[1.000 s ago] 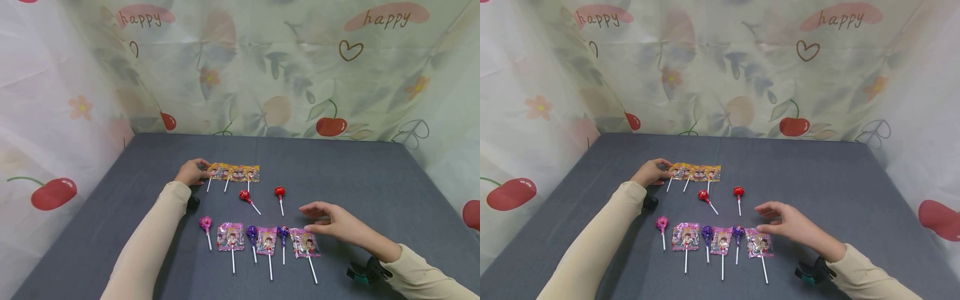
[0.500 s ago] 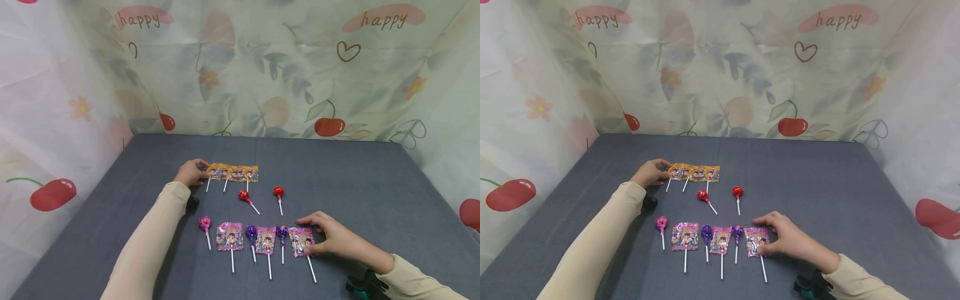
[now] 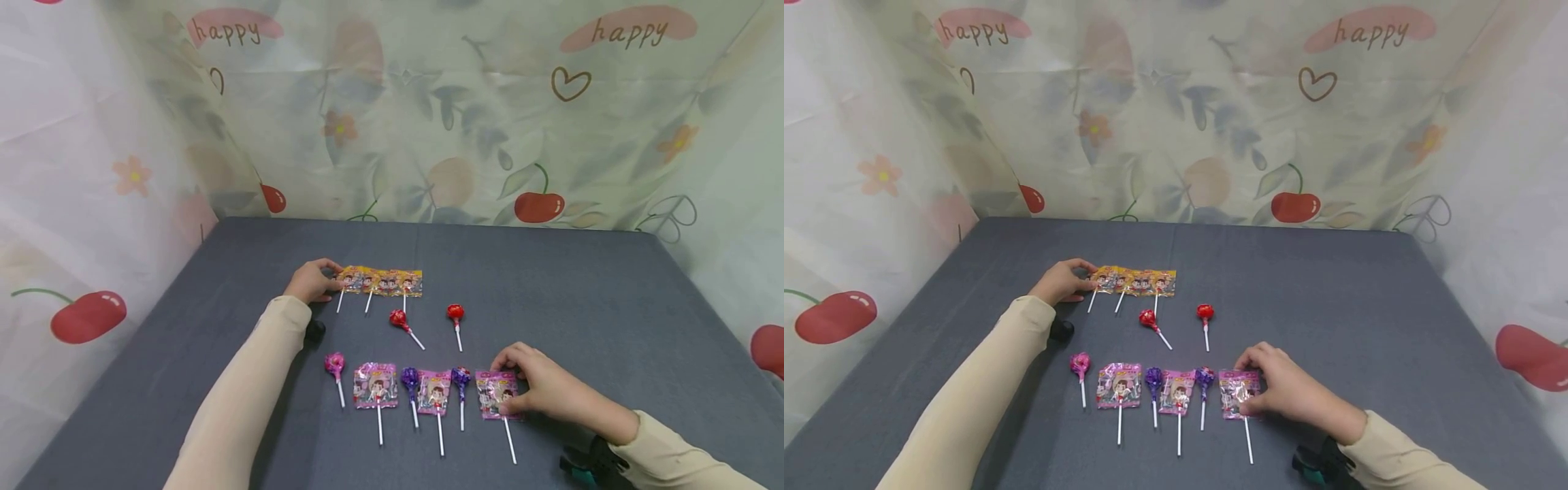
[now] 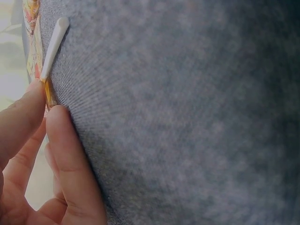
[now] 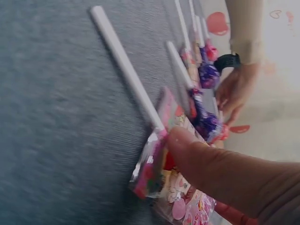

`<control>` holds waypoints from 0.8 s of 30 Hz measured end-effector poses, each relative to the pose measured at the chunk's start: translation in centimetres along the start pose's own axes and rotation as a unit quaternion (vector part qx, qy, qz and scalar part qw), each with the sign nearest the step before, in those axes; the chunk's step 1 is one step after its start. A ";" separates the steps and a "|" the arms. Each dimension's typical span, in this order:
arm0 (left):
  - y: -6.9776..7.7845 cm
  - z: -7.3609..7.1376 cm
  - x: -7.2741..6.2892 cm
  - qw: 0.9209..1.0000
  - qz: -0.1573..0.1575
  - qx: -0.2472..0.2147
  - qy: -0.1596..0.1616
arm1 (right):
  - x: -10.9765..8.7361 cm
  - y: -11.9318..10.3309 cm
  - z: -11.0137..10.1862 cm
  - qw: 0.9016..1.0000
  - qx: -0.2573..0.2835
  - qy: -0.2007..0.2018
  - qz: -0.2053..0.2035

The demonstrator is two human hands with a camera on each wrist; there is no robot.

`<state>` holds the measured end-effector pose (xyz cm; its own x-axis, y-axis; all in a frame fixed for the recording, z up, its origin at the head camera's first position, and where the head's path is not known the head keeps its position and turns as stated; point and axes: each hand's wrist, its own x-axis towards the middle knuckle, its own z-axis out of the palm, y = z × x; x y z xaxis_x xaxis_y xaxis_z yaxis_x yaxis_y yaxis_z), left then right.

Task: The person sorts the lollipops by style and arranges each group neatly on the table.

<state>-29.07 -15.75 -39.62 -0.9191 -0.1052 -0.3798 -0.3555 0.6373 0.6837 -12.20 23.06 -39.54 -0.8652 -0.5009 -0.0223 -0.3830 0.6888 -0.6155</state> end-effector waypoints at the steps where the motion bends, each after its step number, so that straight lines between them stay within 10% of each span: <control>1: 0.0 0.0 -0.1 1.000 0.001 -0.001 -0.001 | 0.1 -0.1 -0.1 1.000 0.006 -0.005 0.005; 24: -0.3 0.0 0.5 1.000 0.002 0.003 -0.005 | 1.3 -3.6 -3.1 0.997 0.049 0.051 0.018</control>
<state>-29.42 -15.99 -40.01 -0.9187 -0.0958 -0.3831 -0.3513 0.6416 0.6819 -12.94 21.54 -34.85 -0.9081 -0.4176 0.0316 -0.3221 0.6481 -0.6901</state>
